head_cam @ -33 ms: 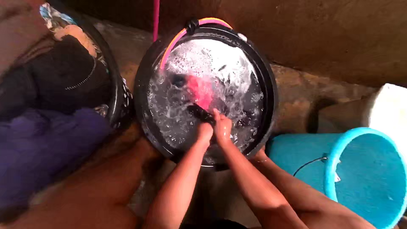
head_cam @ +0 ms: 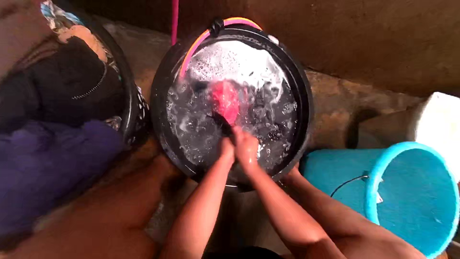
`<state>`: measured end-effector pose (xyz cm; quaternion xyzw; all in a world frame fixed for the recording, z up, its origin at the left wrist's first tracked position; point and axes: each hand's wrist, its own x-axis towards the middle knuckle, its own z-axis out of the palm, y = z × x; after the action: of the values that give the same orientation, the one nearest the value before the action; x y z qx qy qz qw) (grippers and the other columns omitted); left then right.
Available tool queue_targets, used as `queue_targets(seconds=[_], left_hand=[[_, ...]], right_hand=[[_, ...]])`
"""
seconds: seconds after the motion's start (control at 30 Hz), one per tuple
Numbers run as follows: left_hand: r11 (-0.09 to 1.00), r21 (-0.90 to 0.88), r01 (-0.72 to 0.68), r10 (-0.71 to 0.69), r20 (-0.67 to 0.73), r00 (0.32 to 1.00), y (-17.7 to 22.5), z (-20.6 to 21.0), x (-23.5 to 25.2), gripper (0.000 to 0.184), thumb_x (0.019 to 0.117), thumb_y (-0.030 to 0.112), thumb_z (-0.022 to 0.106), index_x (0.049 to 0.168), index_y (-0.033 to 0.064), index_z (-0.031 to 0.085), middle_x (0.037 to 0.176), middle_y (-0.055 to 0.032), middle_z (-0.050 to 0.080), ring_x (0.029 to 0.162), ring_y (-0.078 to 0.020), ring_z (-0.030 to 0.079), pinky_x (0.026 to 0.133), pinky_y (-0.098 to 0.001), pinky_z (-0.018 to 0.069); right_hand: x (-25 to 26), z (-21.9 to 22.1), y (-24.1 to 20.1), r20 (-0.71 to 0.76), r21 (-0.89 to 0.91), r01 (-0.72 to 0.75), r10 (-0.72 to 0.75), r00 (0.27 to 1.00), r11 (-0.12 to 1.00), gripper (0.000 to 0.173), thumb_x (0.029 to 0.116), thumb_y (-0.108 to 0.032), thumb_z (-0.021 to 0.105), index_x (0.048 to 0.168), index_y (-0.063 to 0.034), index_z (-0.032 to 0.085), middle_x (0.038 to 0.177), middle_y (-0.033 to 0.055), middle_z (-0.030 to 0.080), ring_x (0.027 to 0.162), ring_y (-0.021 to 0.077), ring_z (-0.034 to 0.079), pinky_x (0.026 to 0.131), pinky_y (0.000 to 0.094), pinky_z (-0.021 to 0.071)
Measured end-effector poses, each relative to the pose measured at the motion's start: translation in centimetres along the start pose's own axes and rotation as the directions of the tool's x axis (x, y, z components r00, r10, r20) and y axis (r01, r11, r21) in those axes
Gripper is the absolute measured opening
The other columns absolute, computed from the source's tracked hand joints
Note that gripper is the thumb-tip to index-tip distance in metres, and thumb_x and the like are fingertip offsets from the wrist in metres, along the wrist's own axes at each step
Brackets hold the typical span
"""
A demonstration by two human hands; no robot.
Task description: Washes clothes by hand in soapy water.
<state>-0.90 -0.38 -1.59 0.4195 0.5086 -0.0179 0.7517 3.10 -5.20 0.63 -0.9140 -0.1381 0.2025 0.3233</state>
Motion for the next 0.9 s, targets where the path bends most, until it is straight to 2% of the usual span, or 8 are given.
queue_targets(seconds=[0.03,0.1,0.2,0.33,0.43,0.53,0.73,0.9], left_hand=[[0.998,-0.057,-0.031,0.033,0.032,0.999,-0.8,-0.7,0.2,0.043,0.1136,0.020,0.027,0.134,-0.0092,0.052,0.124,-0.0221,0.061,0.111,-0.0208,0.059,0.097,-0.0339,0.0504],[0.997,0.006,0.081,-0.081,0.025,0.996,0.5,-0.4,-1.6,0.041,0.1142,0.018,0.031,0.140,-0.0081,0.049,0.138,-0.0257,0.055,0.124,-0.0290,0.055,0.106,-0.0437,0.0453],[0.975,0.203,0.086,-0.093,0.024,0.995,1.4,0.5,-2.6,0.036,0.1113,0.017,0.040,0.128,-0.0098,0.058,0.128,-0.0287,0.060,0.117,-0.0362,0.059,0.098,-0.0544,0.0483],[0.996,-0.056,0.066,-0.062,0.069,0.996,0.8,-1.8,-2.1,0.039,0.1145,0.018,0.028,0.140,-0.0055,0.047,0.128,-0.0197,0.058,0.111,-0.0202,0.058,0.097,-0.0327,0.0489],[0.984,0.104,0.147,-0.157,0.097,0.983,2.2,-0.8,-2.1,0.037,0.1116,0.022,0.043,0.136,-0.0028,0.055,0.131,-0.0234,0.060,0.117,-0.0315,0.059,0.098,-0.0519,0.0493],[0.978,0.098,0.183,-0.175,-0.079,0.981,1.1,-1.8,0.5,0.049,0.1116,0.036,0.043,0.136,-0.0047,0.056,0.136,-0.0292,0.057,0.125,-0.0399,0.056,0.102,-0.0594,0.0468],[0.907,0.371,0.199,-0.137,-0.185,0.973,0.4,-3.5,1.7,0.046,0.1126,0.021,0.041,0.144,-0.0117,0.047,0.150,-0.0331,0.046,0.143,-0.0423,0.043,0.119,-0.0536,0.0329],[0.936,0.283,0.208,-0.160,-0.185,0.970,-1.7,-2.8,2.7,0.041,0.1109,0.019,0.046,0.138,-0.0103,0.054,0.143,-0.0316,0.053,0.136,-0.0403,0.051,0.114,-0.0520,0.0398]], right_hand=[[-1.2,0.3,-0.8,0.004,-0.017,0.042,-0.042,0.999,0.999,0.053,0.1061,-0.041,0.052,0.084,0.0023,0.072,0.078,0.0185,0.070,0.077,0.0331,0.071,0.073,0.0536,0.0577],[-0.3,-0.4,-0.5,0.099,-0.053,-0.047,0.052,0.994,0.998,0.054,0.1081,-0.041,0.050,0.097,0.0061,0.073,0.093,0.0259,0.072,0.093,0.0420,0.071,0.086,0.0611,0.0544],[1.9,-0.8,1.4,0.086,0.016,-0.141,0.139,0.986,0.990,0.062,0.1098,-0.047,0.042,0.099,0.0061,0.070,0.095,0.0271,0.069,0.095,0.0434,0.068,0.087,0.0633,0.0522],[-3.3,0.6,-1.9,0.064,-0.023,0.040,-0.039,0.997,0.999,0.052,0.1062,-0.039,0.053,0.086,0.0039,0.073,0.080,0.0191,0.071,0.080,0.0343,0.072,0.077,0.0563,0.0566],[2.8,-1.2,0.9,0.113,-0.086,-0.150,0.160,0.981,0.985,0.064,0.1078,-0.051,0.044,0.100,0.0058,0.073,0.099,0.0272,0.072,0.099,0.0440,0.069,0.090,0.0640,0.0522],[6.0,-1.0,4.2,0.072,-0.002,-0.201,0.200,0.977,0.980,0.069,0.1073,-0.056,0.040,0.096,0.0050,0.070,0.093,0.0262,0.069,0.091,0.0410,0.068,0.083,0.0624,0.0528],[4.0,1.6,6.2,0.422,-0.237,-0.104,0.199,0.885,0.966,0.045,0.1109,-0.030,0.045,0.136,0.0042,0.061,0.134,0.0292,0.062,0.129,0.0438,0.057,0.111,0.0582,0.0416],[-0.9,4.0,1.9,0.157,-0.086,-0.170,0.182,0.971,0.982,0.050,0.1024,-0.022,0.060,0.142,0.0063,0.050,0.133,0.0265,0.062,0.124,0.0376,0.061,0.107,0.0522,0.0488]])
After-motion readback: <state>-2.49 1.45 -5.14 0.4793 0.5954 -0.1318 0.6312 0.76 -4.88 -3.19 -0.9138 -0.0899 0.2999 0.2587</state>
